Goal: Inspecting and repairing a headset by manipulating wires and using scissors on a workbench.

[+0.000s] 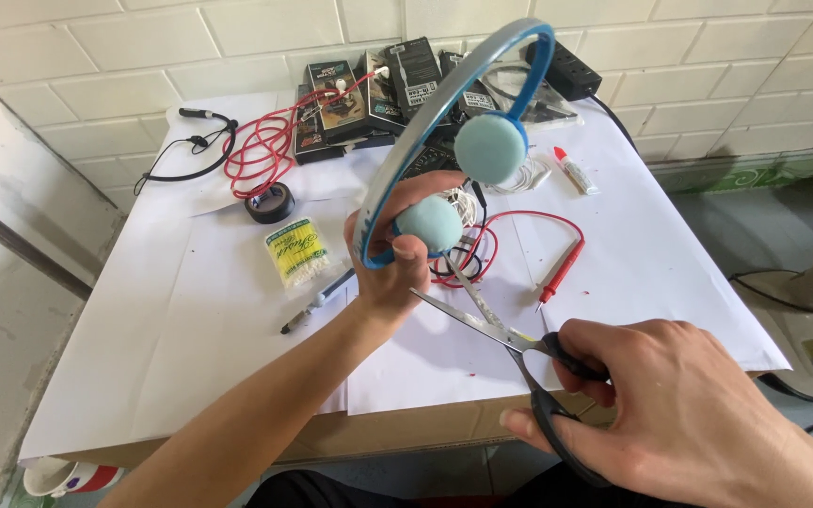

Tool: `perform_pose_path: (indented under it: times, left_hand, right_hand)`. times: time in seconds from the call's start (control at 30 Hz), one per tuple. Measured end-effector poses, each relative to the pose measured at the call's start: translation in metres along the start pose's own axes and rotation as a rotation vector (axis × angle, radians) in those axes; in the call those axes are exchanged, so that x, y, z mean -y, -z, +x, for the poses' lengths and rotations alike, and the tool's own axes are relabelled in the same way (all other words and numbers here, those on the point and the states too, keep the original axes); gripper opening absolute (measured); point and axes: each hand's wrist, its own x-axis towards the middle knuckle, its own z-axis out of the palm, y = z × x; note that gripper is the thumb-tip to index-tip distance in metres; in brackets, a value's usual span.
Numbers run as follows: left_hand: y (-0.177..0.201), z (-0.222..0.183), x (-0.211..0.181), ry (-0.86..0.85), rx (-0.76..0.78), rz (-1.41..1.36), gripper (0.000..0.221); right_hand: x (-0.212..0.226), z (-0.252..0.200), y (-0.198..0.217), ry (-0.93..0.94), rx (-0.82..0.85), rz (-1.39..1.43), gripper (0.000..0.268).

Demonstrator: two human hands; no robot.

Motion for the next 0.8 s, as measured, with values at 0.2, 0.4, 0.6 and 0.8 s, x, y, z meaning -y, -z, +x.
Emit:
perform_pose_path:
  times: [0.2,0.4,0.6,0.8]
  left_hand:
    - [0.001,-0.001,0.012,-0.101,0.056,-0.051,0.091]
    - [0.002,-0.004,0.003,-0.089,0.000,0.120,0.083]
    - [0.000,-0.003,-0.004,-0.030,0.038,-0.011,0.084]
    - [0.000,-0.003,-0.001,-0.019,0.075,-0.082,0.081]
  right_hand:
    - [-0.007,0.001,0.005,-0.009,0.007,-0.134,0.066]
    - [-0.006,-0.001,0.007,0.005,-0.049,-0.075,0.070]
    - [-0.006,0.003,0.009,-0.009,-0.022,-0.077,0.071]
    - [-0.001,0.004,0.017,-0.036,0.010,-0.082,0.073]
